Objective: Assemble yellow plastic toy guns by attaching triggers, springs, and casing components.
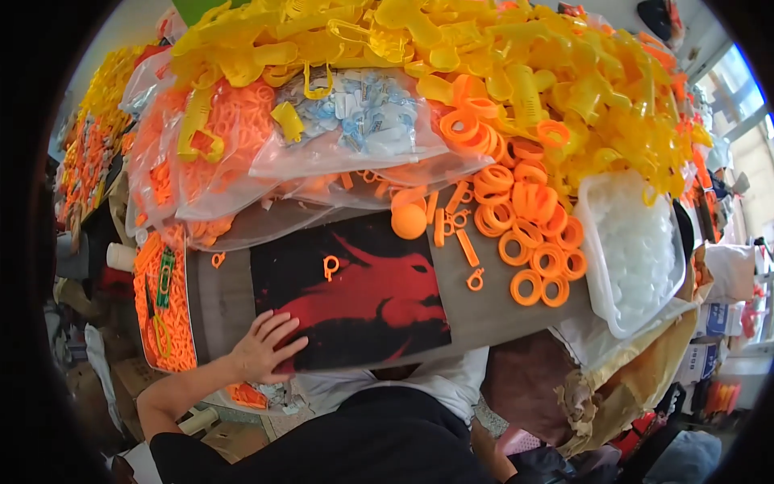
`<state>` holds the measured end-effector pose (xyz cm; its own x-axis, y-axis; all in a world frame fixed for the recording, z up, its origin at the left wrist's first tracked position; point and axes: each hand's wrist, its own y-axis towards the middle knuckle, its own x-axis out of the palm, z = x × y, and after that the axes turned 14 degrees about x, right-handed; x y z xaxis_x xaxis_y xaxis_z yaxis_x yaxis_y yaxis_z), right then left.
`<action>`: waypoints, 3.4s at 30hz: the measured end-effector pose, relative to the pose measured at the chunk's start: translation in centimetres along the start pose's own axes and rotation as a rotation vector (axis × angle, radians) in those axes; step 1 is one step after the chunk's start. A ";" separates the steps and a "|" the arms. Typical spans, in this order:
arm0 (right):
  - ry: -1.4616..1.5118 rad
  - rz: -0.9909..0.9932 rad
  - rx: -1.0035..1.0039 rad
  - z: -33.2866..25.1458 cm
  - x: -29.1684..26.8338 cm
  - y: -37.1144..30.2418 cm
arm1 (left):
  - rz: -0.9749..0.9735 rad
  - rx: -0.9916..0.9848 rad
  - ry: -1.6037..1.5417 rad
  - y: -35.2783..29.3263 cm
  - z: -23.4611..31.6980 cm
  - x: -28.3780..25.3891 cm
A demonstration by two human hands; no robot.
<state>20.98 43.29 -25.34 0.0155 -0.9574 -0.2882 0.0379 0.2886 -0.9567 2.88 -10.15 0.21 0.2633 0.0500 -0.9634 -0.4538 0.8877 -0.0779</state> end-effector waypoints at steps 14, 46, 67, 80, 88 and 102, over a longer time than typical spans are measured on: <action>-0.367 -0.024 0.115 4.0 -0.9 -0.3 | -0.098 -0.001 -0.046 -0.6 -0.6 0.3; -0.862 0.260 -0.634 4.9 -8.5 6.7 | 0.441 0.008 -0.080 0.9 2.2 0.2; -0.035 0.448 -1.687 -25.9 12.1 -28.2 | 0.600 -0.805 0.556 -1.3 -25.7 -15.1; -0.033 0.360 -1.533 -25.6 12.3 -29.1 | 1.644 -0.658 -0.310 -5.7 -28.2 -19.9; -0.015 0.366 -1.634 -26.0 12.1 -27.6 | 1.154 -0.588 -0.811 -5.5 -22.6 -19.0; 0.080 0.265 -1.669 -25.7 11.7 -28.0 | 0.633 -0.381 -0.003 4.2 -21.0 -26.0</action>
<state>-5.63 23.94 -2.92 -0.2011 -0.8998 -0.3871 -0.9778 0.1609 0.1339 -23.70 -17.30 19.52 -0.1451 0.5017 -0.8528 -0.7834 0.4682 0.4088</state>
